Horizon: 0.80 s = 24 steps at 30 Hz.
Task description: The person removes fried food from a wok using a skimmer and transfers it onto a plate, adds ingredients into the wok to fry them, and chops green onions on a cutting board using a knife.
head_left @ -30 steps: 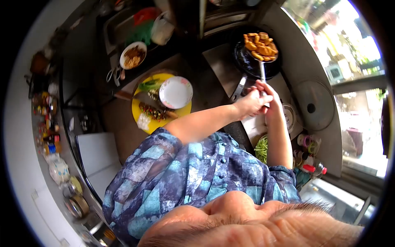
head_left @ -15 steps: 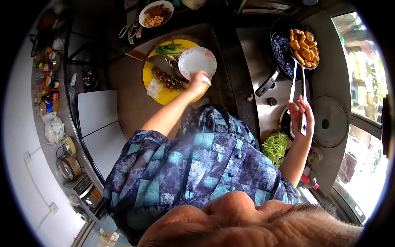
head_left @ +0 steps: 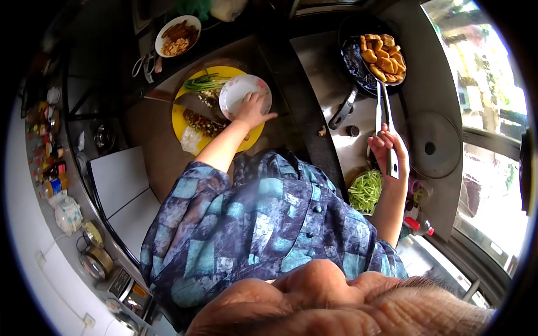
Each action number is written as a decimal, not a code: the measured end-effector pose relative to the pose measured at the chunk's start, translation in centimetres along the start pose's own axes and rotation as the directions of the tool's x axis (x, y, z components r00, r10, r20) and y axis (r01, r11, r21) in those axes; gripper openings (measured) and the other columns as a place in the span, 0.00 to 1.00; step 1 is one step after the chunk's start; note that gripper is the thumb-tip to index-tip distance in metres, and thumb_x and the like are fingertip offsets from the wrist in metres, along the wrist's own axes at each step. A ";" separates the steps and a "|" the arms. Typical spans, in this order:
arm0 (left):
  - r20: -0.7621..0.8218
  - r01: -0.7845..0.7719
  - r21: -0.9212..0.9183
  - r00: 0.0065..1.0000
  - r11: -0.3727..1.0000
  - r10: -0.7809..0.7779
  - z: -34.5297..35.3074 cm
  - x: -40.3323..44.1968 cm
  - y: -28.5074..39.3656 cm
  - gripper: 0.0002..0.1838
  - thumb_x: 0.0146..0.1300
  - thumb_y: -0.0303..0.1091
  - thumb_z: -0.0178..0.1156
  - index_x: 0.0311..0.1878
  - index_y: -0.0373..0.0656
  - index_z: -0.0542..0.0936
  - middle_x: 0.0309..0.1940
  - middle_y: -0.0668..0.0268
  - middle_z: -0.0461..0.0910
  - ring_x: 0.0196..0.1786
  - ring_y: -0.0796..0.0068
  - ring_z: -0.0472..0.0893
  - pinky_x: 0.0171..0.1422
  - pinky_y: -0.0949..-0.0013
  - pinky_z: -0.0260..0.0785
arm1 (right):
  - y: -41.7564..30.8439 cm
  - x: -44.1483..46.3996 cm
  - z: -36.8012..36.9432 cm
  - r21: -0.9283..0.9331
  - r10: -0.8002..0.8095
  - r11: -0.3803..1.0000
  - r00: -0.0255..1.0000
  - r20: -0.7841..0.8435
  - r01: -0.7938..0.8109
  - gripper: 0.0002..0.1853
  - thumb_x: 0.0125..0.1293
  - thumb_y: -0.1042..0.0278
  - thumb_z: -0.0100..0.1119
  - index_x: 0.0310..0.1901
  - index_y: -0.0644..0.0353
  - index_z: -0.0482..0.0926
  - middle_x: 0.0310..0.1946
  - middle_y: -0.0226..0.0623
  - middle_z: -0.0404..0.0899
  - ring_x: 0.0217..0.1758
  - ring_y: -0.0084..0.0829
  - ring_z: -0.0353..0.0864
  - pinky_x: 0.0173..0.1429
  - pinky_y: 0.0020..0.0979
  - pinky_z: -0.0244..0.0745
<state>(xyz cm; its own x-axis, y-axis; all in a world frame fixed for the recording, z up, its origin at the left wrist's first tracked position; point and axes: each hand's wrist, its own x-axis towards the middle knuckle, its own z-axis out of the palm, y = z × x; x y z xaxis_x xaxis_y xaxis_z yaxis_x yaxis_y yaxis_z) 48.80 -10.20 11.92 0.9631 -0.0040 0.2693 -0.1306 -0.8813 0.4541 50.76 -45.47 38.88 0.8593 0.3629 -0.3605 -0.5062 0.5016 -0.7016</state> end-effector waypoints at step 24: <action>-0.131 0.170 0.093 0.979 0.981 -0.157 -2.1 -3.6 1.7 0.17 0.56 0.49 0.65 0.25 0.47 0.76 0.27 0.64 0.79 0.35 0.62 0.79 0.41 0.60 0.68 | -1.9 -1.0 -1.5 -0.099 -0.074 0.993 0.991 -0.109 0.064 0.08 0.68 0.74 0.50 0.47 0.67 0.68 0.23 0.28 0.67 0.31 0.25 0.72 0.48 0.33 0.76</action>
<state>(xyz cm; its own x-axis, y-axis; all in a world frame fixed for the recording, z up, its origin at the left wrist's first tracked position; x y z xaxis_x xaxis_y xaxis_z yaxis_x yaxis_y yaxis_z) 44.65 -10.67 13.48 0.9324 0.1965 0.3035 0.0574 -0.9092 0.4123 50.95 -47.96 39.62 0.8975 0.2364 -0.3724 -0.4407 0.4436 -0.7804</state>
